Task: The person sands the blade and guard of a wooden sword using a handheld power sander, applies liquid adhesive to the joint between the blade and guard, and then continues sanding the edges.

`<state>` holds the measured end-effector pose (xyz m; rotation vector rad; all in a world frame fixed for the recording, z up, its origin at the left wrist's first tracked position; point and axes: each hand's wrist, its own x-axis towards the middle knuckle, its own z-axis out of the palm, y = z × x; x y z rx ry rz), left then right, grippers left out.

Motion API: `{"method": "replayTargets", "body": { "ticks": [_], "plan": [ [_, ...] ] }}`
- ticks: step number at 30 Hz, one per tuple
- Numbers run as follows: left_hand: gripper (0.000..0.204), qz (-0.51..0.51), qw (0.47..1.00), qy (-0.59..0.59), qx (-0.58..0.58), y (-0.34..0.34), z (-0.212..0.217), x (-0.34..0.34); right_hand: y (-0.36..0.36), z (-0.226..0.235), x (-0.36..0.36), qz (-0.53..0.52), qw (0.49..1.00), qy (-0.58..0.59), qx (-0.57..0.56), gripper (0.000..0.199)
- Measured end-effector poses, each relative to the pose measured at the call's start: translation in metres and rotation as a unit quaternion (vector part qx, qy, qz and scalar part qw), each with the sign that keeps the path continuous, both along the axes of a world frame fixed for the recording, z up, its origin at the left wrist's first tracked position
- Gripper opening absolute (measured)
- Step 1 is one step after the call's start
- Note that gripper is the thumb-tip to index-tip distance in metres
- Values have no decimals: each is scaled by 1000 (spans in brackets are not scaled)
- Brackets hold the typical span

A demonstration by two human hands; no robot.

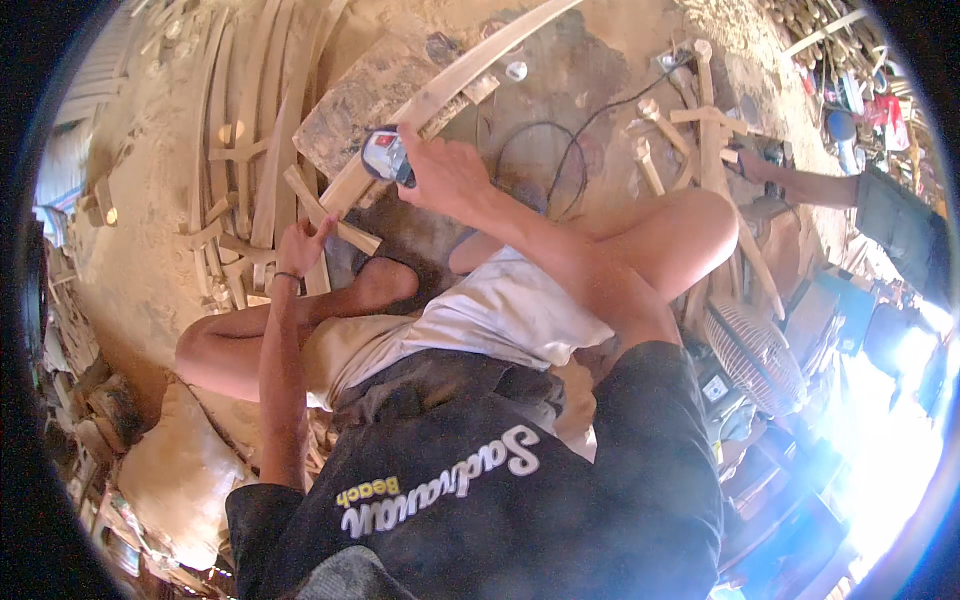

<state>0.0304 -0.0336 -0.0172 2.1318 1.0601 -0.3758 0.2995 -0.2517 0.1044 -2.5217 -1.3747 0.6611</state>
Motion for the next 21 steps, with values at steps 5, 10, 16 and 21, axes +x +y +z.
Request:
{"method": "replayTargets", "body": {
  "ticks": [5, 10, 16, 21],
  "plan": [
    [91, -1, 1000, 12, 21, 1, 3, -5, -18, 6, 62, -94, 994, 0, 49, 80],
    [86, -23, 999, 28, 23, -6, 17, 7, -54, -11, 149, -296, 944, -141, 34, 93],
    [66, -22, 993, -93, 74, -22, 28, -10, -53, 23, 108, -229, 968, -97, 38, 88],
    [64, -51, 978, -87, 181, -27, 16, -7, -25, 32, 26, -77, 996, -6, 45, 90]
  ]
}}
